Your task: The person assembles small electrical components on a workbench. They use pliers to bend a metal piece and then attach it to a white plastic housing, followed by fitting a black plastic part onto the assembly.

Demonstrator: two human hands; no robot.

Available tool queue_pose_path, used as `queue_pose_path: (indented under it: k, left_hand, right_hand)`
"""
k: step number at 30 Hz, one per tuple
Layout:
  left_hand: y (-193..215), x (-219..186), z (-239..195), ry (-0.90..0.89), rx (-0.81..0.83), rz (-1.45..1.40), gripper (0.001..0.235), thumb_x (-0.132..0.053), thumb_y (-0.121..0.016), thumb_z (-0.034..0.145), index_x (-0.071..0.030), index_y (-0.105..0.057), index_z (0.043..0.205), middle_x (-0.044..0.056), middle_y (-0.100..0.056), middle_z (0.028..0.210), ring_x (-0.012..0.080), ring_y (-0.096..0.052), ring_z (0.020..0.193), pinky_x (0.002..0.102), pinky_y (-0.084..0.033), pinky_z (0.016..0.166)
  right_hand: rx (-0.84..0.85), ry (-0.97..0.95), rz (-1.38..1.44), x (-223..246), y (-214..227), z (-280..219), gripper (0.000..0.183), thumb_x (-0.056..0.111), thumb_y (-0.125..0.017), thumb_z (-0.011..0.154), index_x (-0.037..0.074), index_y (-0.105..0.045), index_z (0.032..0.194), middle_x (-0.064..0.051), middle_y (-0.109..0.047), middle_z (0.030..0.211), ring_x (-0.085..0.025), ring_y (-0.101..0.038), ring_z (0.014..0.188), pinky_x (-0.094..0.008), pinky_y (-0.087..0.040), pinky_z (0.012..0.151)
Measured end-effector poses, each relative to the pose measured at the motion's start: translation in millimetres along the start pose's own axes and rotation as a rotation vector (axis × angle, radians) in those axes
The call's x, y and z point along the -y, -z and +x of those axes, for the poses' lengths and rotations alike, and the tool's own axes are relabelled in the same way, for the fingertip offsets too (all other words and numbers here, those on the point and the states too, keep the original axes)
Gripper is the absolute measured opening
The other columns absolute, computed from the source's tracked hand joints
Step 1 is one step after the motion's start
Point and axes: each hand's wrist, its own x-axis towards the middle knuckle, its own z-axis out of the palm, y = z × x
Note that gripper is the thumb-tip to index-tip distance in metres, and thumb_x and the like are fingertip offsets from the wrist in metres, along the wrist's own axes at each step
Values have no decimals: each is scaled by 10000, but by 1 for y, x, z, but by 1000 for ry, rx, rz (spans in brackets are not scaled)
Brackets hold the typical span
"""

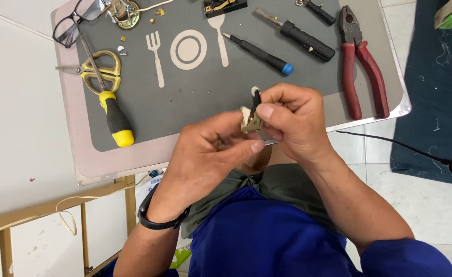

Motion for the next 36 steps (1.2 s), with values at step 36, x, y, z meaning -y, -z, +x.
queue_pose_path:
  k: [36]
  left_hand:
    - [14, -5, 2, -533, -117, 450, 341, -55, -715, 898, -121, -581, 1204, 26, -694, 997, 117, -663, 904, 258, -570, 876]
  right_hand:
    - [145, 317, -357, 43, -15, -15, 81, -52, -654, 858, -105, -614, 905, -209, -644, 678, -247, -675, 558, -278, -595, 529]
